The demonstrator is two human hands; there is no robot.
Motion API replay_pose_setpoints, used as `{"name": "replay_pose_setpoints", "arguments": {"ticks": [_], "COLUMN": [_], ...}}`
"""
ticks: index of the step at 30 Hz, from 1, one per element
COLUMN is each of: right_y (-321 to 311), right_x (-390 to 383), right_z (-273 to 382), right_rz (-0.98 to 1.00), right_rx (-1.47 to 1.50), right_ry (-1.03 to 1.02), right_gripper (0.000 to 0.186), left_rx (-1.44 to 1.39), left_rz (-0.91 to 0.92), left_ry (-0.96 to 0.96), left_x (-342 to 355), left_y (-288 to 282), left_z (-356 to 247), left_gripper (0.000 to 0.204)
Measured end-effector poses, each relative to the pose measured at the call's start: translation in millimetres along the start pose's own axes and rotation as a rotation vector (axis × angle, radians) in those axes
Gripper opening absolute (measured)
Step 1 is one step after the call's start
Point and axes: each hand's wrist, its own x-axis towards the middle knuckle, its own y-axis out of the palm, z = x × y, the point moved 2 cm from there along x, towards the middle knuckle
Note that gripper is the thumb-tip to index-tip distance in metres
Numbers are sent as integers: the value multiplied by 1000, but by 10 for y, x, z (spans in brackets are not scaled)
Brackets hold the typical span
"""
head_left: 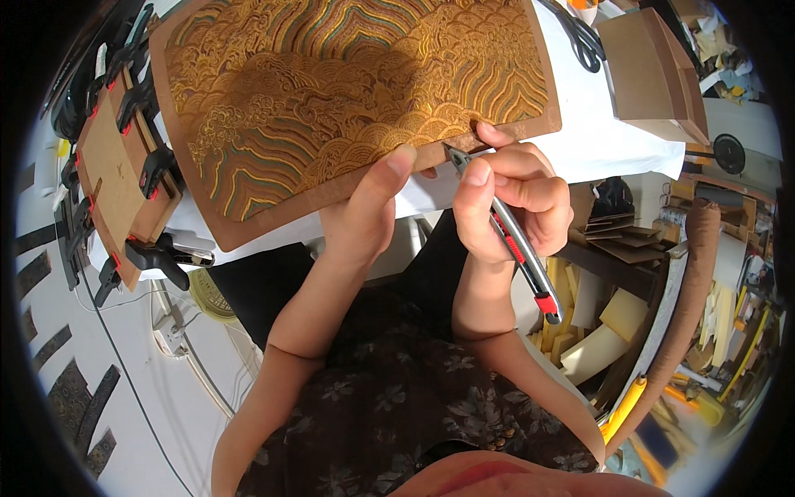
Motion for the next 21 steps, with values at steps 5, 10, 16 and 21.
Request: {"name": "replay_pose_setpoints", "arguments": {"ticks": [5, 10, 16, 21], "right_y": [-13, -3, -14, 7], "right_x": [-1, 1, -17, 12], "right_z": [-46, -3, -17, -20], "right_rz": [-71, 5, 17, -54], "right_rx": [58, 42, 0, 89], "right_ry": [10, 10, 18, 11], "right_gripper": [30, 31, 32, 28], "left_rx": [-15, 147, 96, 145], "left_rz": [11, 2, 116, 94], "left_ry": [13, 46, 4, 18], "left_x": [-2, -12, -1, -11], "left_y": [-6, -86, -152, -74], "left_z": [1, 42, 55, 13], "left_gripper": [27, 36, 37, 38]}}
